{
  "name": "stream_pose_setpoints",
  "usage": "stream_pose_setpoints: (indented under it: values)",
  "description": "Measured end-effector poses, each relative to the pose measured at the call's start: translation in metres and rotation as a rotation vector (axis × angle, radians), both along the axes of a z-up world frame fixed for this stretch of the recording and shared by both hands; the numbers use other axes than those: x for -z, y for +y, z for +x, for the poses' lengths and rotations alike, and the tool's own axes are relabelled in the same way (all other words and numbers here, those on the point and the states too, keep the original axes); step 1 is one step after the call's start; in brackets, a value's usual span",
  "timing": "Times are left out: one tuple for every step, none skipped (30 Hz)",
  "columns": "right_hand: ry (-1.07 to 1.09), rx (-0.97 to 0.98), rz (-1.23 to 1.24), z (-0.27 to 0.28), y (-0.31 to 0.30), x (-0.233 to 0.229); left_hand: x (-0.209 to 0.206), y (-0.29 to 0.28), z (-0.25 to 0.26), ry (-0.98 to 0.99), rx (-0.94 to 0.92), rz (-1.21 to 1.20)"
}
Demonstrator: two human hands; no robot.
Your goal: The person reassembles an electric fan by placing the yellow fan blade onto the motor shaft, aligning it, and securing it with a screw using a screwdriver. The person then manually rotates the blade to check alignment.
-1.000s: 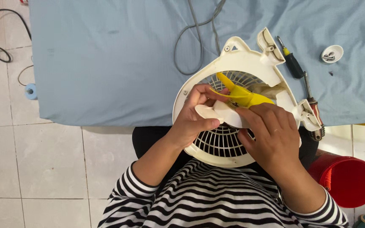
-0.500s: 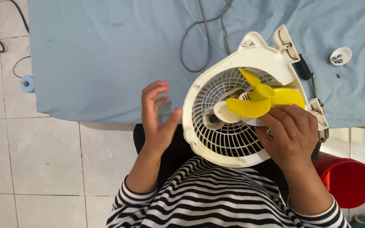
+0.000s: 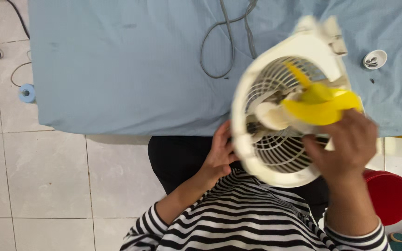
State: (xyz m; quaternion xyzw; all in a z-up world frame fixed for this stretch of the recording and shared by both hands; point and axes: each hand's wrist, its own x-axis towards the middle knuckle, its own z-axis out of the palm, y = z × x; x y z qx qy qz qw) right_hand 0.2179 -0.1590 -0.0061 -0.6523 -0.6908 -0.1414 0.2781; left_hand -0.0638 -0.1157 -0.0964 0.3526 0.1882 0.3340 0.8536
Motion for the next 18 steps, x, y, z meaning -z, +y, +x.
stream_pose_setpoints:
  values:
    - [0.025,0.009,-0.005,0.011,0.0,-0.001,-0.009,0.0,0.003,-0.017,0.011,0.038]
    - [0.051,0.018,-0.01,0.022,-0.001,-0.001,-0.019,-0.001,0.01,-0.034,0.022,0.076]
    - [0.037,0.037,-0.011,0.032,-0.002,0.0,-0.028,-0.002,0.016,-0.049,0.034,0.115]
    - [0.024,0.055,-0.011,0.043,-0.003,0.002,-0.038,-0.004,0.021,-0.056,0.044,0.237]
    - [0.035,0.053,0.006,0.052,-0.003,0.005,-0.046,-0.007,0.028,-0.075,0.053,0.344]
    - [0.046,0.049,0.023,0.06,-0.003,0.009,-0.054,-0.01,0.036,-0.097,0.057,0.449]
    - [0.081,0.029,0.059,0.068,-0.002,0.014,-0.06,-0.013,0.042,-0.078,0.073,0.56]
    - [0.11,0.02,0.082,0.075,-0.002,0.019,-0.065,-0.015,0.049,-0.062,0.083,0.671]
    - [0.14,0.01,0.102,0.082,-0.002,0.023,-0.067,-0.016,0.053,0.006,0.098,0.795]
    - [0.165,0.012,0.11,0.087,-0.001,0.028,-0.068,-0.015,0.056,0.024,0.103,0.832]
    - [0.149,0.017,0.121,0.091,0.0,0.033,-0.068,-0.015,0.06,0.041,0.108,0.871]
    - [0.133,0.023,0.132,0.095,0.0,0.036,-0.066,-0.013,0.062,0.005,0.104,0.822]
    - [0.075,0.035,0.148,0.099,0.002,0.038,-0.063,-0.009,0.064,-0.019,0.078,0.765]
    - [0.048,0.052,0.145,0.1,0.002,0.039,-0.06,-0.005,0.067,-0.045,0.051,0.709]
    - [0.023,0.073,0.141,0.101,0.001,0.039,-0.056,0.0,0.069,-0.059,0.005,0.639]
    - [0.03,0.1,0.119,0.1,0.0,0.041,-0.051,0.008,0.071,-0.073,-0.041,0.57]
    - [0.053,0.121,0.099,0.098,0.0,0.041,-0.044,0.022,0.069,0.074,-0.138,0.798]
    - [0.076,0.142,0.08,0.096,0.0,0.041,-0.037,0.04,0.064,0.225,-0.237,1.024]
